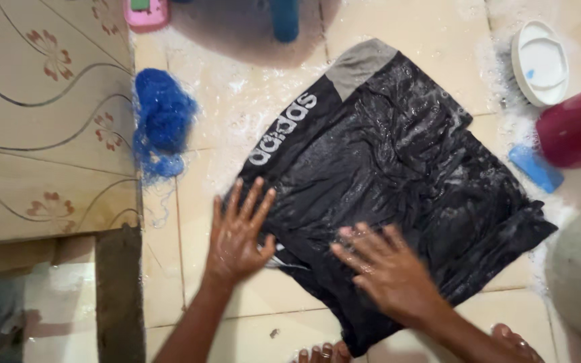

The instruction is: The person hand washes a black Adidas t-shirt on a tiled floor. They scrub the garment with a blue brush and soap, rinse it with water from a pink cup, and wring it out.

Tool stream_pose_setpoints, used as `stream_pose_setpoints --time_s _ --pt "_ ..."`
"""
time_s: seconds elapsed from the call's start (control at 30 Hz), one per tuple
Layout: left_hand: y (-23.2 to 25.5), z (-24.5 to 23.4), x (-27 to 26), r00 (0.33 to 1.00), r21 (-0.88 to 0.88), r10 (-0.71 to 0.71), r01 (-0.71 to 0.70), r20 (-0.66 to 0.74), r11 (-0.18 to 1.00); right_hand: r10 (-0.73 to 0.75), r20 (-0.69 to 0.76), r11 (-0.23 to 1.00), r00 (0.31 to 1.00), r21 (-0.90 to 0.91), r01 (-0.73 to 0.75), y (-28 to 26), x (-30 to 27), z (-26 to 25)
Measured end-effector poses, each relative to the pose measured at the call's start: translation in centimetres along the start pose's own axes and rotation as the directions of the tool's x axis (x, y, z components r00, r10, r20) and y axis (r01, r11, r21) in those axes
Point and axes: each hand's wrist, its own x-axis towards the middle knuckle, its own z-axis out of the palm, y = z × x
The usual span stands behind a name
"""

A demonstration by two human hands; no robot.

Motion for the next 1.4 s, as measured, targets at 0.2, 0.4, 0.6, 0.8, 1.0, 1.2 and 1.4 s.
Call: stream_pose_setpoints --time_s 0.2,0.4,0.6,0.8,1.0,1.2,1.4 --pt "-3.7 0.1 4.0 0.99 0.089 -0.035 0.048 -0.14 0.995 0.283 -0.266 0.944 0.921 -0.094 -0.317 7.5 2.2 -2.9" --pt "5.1 3.1 7.7 0.893 0.052 -0.021 0.049 -0.449 0.997 0.407 -0.434 0.876 0.804 -0.066 -0.479 7.0 11.8 -0.6" --pt "9.1 1.8 3.3 0.986 -0.186 0.089 -0.114 -0.138 0.976 0.187 -0.345 0.982 0.92 0.049 -0.181 0.4 10.4 0.8" --pt "6.6 1.5 2.2 0.996 -0.112 0.014 -0.024 -0.086 0.993 0.283 -0.402 0.939 0.871 -0.069 -0.337 10.9 5.6 -3.3" --pt "6.9 2.0 2.0 0.997 -0.1 -0.025 0.017 -0.08 0.995 0.406 -0.454 0.825 0.793 -0.191 -0.532 7.9 9.1 -0.5" --pt "6.2 2.1 0.0 0.998 -0.11 -0.049 0.045 -0.03 0.993 -0.059 -0.049 0.99 0.997 -0.128 0.053 0.7 12.5 1.4" --pt "6.4 1.1 0.6 0.995 -0.147 -0.088 0.092 0.036 0.985 0.458 -0.327 0.851 0.827 -0.107 -0.514 17.0 15.1 -8.2"
